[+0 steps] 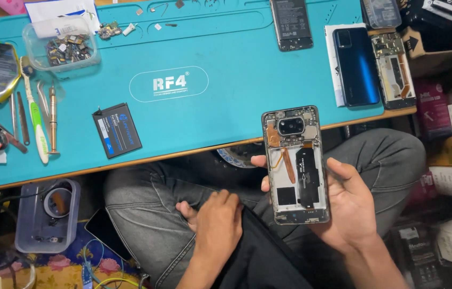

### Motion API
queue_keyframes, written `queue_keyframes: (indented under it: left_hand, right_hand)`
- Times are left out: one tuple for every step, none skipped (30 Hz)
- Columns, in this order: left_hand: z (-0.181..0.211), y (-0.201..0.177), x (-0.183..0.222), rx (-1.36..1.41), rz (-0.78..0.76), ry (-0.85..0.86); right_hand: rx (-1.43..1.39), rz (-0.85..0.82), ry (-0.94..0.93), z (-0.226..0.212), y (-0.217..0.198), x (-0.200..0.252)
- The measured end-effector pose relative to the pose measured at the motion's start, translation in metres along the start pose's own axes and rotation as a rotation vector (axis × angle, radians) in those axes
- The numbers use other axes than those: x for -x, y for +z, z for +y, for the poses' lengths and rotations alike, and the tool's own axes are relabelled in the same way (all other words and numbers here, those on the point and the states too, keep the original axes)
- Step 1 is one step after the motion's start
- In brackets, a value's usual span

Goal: The person is seen disassembling and reassembling a smartphone, focusing on the motherboard and screen connections.

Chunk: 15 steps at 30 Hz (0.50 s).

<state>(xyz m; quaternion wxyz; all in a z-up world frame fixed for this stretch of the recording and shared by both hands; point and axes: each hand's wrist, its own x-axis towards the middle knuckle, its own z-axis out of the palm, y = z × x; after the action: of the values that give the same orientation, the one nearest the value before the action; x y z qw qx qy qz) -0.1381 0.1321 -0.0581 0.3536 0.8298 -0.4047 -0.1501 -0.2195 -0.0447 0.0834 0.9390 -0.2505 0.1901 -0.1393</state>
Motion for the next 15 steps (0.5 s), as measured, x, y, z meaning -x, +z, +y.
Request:
queue_keyframes:
  left_hand:
    - [-0.004,0.012,0.004,-0.008,-0.12,0.015]
    - [-0.007,0.015,0.01,-0.012,-0.124,0.015]
    - [-0.009,0.018,0.015,0.066,-0.25,0.006]
    - [-0.012,0.02,0.018,0.142,-0.371,-0.001]
    - [-0.009,0.01,0.015,0.135,-0.37,-0.001]
    - [-0.006,0.001,0.011,0.228,-0.41,-0.03]
    - [-0.003,-0.009,0.007,0.32,-0.449,-0.06]
    - [0.003,-0.022,0.0,0.314,-0.445,-0.06]
    - [0.008,-0.036,-0.007,0.296,-0.489,-0.121]
    - [0.013,-0.049,-0.014,0.279,-0.531,-0.188]
    - [0.02,-0.058,-0.021,0.274,-0.526,-0.193]
    - [0.027,-0.066,-0.027,0.319,-0.371,-0.189]
    - [0.033,-0.075,-0.033,0.362,-0.215,-0.182]
    - [0.046,-0.087,-0.047,0.354,-0.207,-0.188]
    - [0.059,-0.099,-0.06,0.406,-0.012,-0.08]
  right_hand:
    - [0.028,0.003,-0.004,-0.001,0.001,-0.001]
    - [0.022,0.004,-0.004,-0.002,0.0,-0.002]
    - [0.028,0.021,-0.005,-0.003,0.0,-0.003]
    - [0.033,0.032,-0.006,-0.005,0.0,-0.006]
    - [0.028,0.027,-0.007,-0.006,-0.001,-0.009]
    - [0.048,0.043,-0.011,-0.007,-0.002,-0.012]
    - [0.068,0.059,-0.014,-0.008,-0.003,-0.015]
    - [0.065,0.053,-0.015,-0.01,-0.006,-0.018]
    - [0.069,0.053,-0.008,-0.012,-0.008,-0.022]
    - [0.073,0.053,0.004,-0.014,-0.01,-0.026]
    - [0.069,0.047,0.008,-0.016,-0.013,-0.033]
    - [0.076,0.042,0.02,-0.018,-0.016,-0.04]
    - [0.082,0.037,0.033,-0.02,-0.018,-0.048]
    - [0.077,0.027,0.04,-0.022,-0.019,-0.057]
    - [0.076,-0.027,0.061,-0.024,-0.02,-0.066]
